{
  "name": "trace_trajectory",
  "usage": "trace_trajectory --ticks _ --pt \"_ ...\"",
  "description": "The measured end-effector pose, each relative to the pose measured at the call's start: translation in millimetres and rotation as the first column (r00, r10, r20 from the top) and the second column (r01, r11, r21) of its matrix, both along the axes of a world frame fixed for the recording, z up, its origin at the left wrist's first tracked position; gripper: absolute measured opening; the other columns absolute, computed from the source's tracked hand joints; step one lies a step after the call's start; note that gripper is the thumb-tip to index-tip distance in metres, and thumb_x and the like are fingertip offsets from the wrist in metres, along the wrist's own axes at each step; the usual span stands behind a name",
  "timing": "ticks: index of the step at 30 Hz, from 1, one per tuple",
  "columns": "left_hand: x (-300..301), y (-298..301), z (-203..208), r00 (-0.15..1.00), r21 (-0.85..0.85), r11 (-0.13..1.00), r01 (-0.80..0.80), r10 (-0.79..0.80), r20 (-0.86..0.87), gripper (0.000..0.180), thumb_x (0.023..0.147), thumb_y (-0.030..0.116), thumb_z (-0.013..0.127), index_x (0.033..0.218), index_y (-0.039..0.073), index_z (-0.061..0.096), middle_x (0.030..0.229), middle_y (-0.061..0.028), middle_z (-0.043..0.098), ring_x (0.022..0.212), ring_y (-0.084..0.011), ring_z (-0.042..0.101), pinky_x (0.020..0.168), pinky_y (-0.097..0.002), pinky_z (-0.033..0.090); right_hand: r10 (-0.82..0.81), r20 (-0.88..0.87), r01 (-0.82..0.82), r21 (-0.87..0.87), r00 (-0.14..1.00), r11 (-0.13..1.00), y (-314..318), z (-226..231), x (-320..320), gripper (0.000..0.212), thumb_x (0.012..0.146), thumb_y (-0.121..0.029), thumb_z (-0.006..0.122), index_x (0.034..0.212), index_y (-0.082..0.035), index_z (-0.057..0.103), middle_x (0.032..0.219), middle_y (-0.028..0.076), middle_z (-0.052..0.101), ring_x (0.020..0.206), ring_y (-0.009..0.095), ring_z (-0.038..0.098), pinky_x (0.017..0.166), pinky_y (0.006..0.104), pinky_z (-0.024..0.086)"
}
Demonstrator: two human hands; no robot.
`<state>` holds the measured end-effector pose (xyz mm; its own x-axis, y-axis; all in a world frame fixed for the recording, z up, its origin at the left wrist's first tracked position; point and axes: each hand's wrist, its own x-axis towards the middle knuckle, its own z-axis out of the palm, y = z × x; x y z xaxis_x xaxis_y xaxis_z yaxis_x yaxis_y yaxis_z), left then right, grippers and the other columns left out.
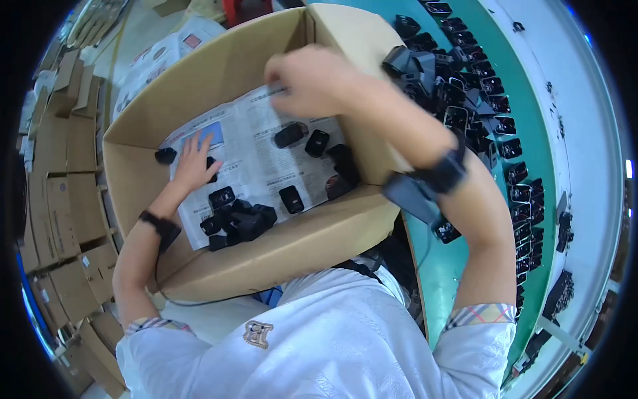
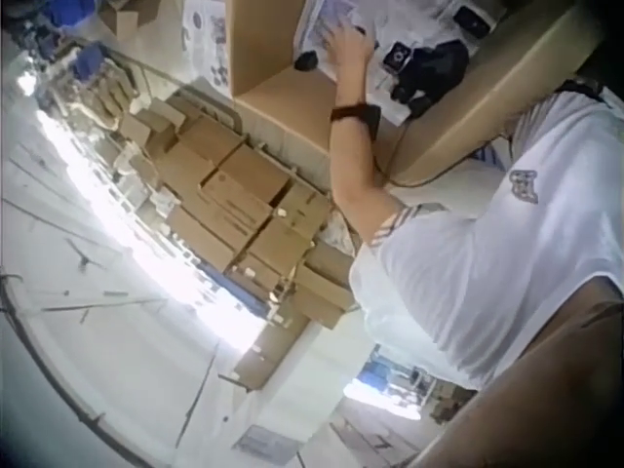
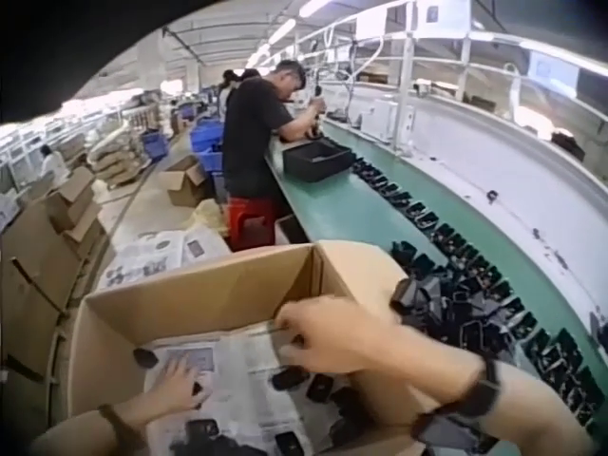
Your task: Assembling small plastic housings and packing them into a shipping box with protective foam.
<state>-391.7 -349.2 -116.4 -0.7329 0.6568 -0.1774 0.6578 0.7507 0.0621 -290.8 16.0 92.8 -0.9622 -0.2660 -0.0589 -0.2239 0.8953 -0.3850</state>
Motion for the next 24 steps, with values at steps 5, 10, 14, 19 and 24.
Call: trace_trajectory --ticks 5,10,14,19,24 --pt "-23.4 6.9 -33.9 0.961 -0.008 0.962 -0.273 0.272 -0.055 0.074 0.090 0.049 0.065 0.149 0.011 0.042 0.156 -0.0276 0.027 0.138 -0.0563 0.031 0.107 -0.0610 0.039 -0.126 0.358 -0.051 0.448 0.925 0.892 -41.1 -123.1 -88.0 0.044 0.081 -0.024 0.069 0.121 -0.007 0.068 0.115 0.020 0.070 0.109 0.034 0.067 0.094 0.0450 0.054" --pt "-1.1 -16.7 -56.5 0.924 0.049 0.925 -0.377 0.372 0.088 0.069 0.091 0.049 0.061 0.144 0.008 0.048 0.152 -0.0294 0.031 0.134 -0.0547 0.037 0.106 -0.0611 0.040 0.022 0.406 -0.182 0.360 0.914 0.915 -39.6 -188.8 -62.9 0.040 0.079 -0.027 0.075 0.115 -0.010 0.072 0.115 0.014 0.072 0.107 0.033 0.068 0.092 0.0419 0.054" --pt "-9.2 11.0 -18.6 0.953 -0.085 0.953 -0.290 0.296 0.064 0.059 0.087 0.041 0.066 0.135 0.007 0.055 0.141 -0.0271 0.041 0.128 -0.0487 0.042 0.102 -0.0602 0.041 0.151 0.481 -0.317 0.285 0.863 0.905 -37.7 -191.5 -47.4 0.045 0.078 -0.030 0.076 0.118 -0.011 0.070 0.111 0.015 0.072 0.106 0.033 0.067 0.092 0.0409 0.053" --pt "-41.5 -76.7 -33.7 0.852 -0.067 0.884 -0.463 0.424 -0.307 0.061 0.087 0.035 0.066 0.138 0.005 0.050 0.144 -0.0262 0.040 0.139 -0.0458 0.032 0.106 -0.0549 0.039 0.086 0.738 -0.408 0.269 0.669 0.873 -46.0 -176.0 -53.8 0.048 0.078 -0.039 0.077 0.113 -0.006 0.074 0.117 0.015 0.072 0.111 0.030 0.067 0.093 0.0396 0.053" --pt "-51.4 -76.4 -29.3 0.922 -0.276 0.883 -0.379 0.336 -0.193 0.061 0.081 0.028 0.071 0.133 0.004 0.050 0.130 -0.0270 0.054 0.124 -0.0463 0.050 0.099 -0.0528 0.045 -0.031 0.587 -0.231 0.366 0.809 0.902 -35.0 -192.6 -49.1 0.069 0.074 -0.056 0.079 0.121 -0.006 0.072 0.123 0.013 0.070 0.113 0.030 0.067 0.096 0.0386 0.053"
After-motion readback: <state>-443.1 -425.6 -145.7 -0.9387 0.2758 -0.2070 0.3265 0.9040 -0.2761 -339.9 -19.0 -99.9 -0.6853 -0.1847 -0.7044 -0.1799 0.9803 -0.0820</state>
